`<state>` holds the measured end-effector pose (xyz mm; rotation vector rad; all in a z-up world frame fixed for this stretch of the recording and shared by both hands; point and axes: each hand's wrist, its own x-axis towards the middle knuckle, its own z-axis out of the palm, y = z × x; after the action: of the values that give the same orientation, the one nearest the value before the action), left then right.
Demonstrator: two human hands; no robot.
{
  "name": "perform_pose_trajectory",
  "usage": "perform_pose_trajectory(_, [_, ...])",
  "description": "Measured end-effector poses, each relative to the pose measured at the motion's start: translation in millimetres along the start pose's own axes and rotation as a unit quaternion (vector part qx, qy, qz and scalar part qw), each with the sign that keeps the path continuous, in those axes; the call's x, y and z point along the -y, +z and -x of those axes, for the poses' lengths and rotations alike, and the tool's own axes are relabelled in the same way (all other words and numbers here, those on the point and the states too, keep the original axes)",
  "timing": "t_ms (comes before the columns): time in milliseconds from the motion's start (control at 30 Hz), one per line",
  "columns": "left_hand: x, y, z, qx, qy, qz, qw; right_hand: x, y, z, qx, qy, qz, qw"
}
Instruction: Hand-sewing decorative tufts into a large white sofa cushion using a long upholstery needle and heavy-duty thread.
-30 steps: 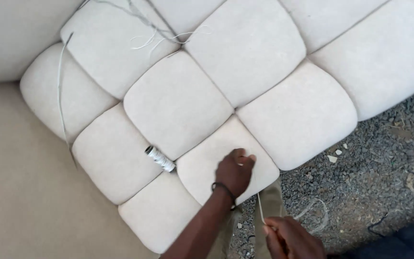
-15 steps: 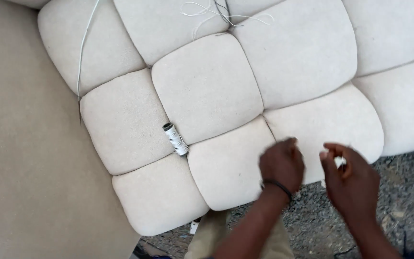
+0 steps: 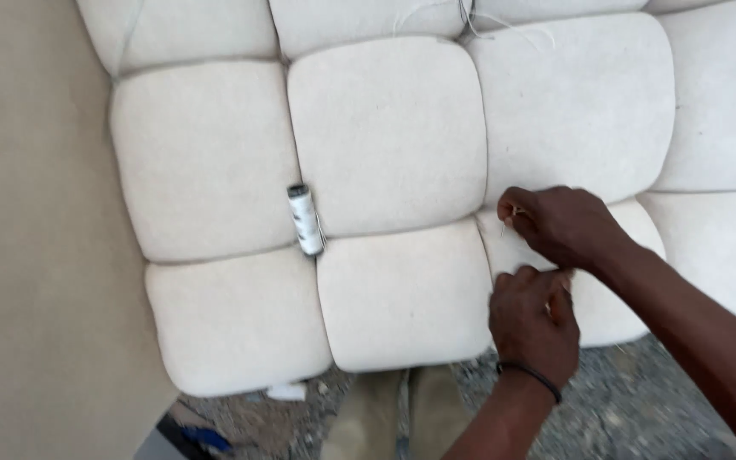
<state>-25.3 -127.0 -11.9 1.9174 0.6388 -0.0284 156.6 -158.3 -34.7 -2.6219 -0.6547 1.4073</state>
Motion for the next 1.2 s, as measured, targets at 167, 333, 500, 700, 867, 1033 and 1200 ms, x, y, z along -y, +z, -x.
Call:
perform_pose_trajectory(167, [-27,-48,13,-0.146,0.006,0.133,0.98,-32,36,-23,-0.06,-0.07,0.168,0.981])
perform_pose_trajectory(333, [-51,-67,8,-0.144,-0.239,0.391,0.877,-32,34,-37,-0.103,-0.122,0.127,0.979])
perform_pose_trajectory(500, [-36,-14,-20,-0.224,-0.476,0.495,0.692,-32,41,-58,-0.16,-0.231,0.156,0.947])
perform_pose_trajectory(700, [-54,59,-46,-0.257,-0.488,0.546,0.631,-47,32,-67,-0.143,-0.301,0.139,0.932])
perform_pose_trajectory(867, [-82,57,-55,-0.314,-0.477,0.621,0.537,-29,19,-63,-0.062,-0.259,0.117,0.957])
perform_pose_trajectory(1033, [-73,82,-51,-0.403,-0.336,0.782,0.337,-11,11,-46,-0.045,-0.204,0.058,0.976])
perform_pose_trajectory(1200, [-66,62,-33,-0.321,-0.404,0.719,0.465,-11,12,-46,-0.049,-0.205,0.053,0.976])
